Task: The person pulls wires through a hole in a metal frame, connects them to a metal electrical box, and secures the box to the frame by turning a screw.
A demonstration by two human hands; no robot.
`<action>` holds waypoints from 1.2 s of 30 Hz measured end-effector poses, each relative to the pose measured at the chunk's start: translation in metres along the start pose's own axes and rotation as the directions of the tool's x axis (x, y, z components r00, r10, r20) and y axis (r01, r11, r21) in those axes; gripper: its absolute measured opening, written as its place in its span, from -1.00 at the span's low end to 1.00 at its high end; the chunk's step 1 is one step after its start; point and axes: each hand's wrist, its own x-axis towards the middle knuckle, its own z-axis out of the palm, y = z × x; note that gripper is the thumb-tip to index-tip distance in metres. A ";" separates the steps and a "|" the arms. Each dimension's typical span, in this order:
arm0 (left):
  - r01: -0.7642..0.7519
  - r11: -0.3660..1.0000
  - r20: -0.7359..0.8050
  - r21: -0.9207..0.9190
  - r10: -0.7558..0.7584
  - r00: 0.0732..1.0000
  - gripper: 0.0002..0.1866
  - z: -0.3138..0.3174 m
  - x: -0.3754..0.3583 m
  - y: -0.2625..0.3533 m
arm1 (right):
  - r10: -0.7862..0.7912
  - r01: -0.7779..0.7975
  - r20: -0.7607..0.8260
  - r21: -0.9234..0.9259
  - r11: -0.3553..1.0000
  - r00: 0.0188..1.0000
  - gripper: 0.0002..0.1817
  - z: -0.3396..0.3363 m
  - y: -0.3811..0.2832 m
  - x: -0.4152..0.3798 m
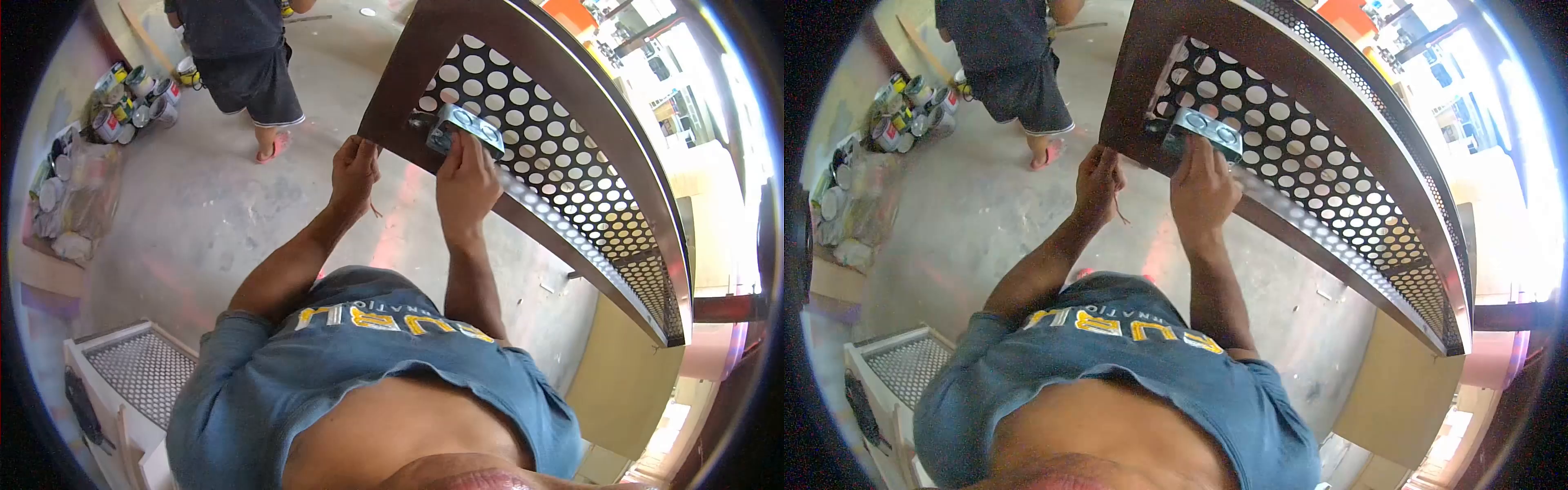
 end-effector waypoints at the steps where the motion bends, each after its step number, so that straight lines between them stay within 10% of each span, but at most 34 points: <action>1: 0.040 0.999 0.046 0.008 -0.040 0.998 -0.74 -0.001 -0.001 0.002 | 0.002 -0.002 -0.006 0.004 1.000 1.000 -0.90 0.001 -0.001 0.001; 17: 0.101 0.976 0.029 0.191 -0.108 0.994 -0.79 -0.006 -0.001 0.018 | 0.268 -0.324 0.325 0.132 0.937 0.907 -0.64 -0.017 -0.063 -0.034; 21: 0.150 0.951 0.091 0.270 -0.180 0.980 -0.79 -0.019 0.005 0.028 | 0.137 -0.148 0.146 0.072 0.986 0.980 -0.48 -0.045 -0.020 -0.024; 23: -0.275 0.847 -0.009 0.454 0.314 0.950 -0.81 -0.022 0.006 0.024 | 0.133 -0.145 0.101 0.131 0.981 0.986 -0.38 -0.073 0.013 -0.010; 24: -0.415 0.425 0.084 0.805 0.610 0.788 -0.85 -0.026 0.002 0.030 | 0.046 -0.049 0.064 0.053 0.997 0.997 -0.32 -0.083 0.024 0.003; 31: -0.701 0.323 0.576 0.636 0.405 0.710 -0.80 0.045 -0.032 0.086 | -0.126 0.014 0.491 0.225 0.974 0.862 -0.13 -0.080 0.052 0.032; 36: -0.753 0.142 0.626 0.643 0.469 0.623 -0.63 0.060 -0.022 0.077 | -0.179 0.139 0.288 0.154 0.978 0.941 -0.24 -0.053 0.055 0.014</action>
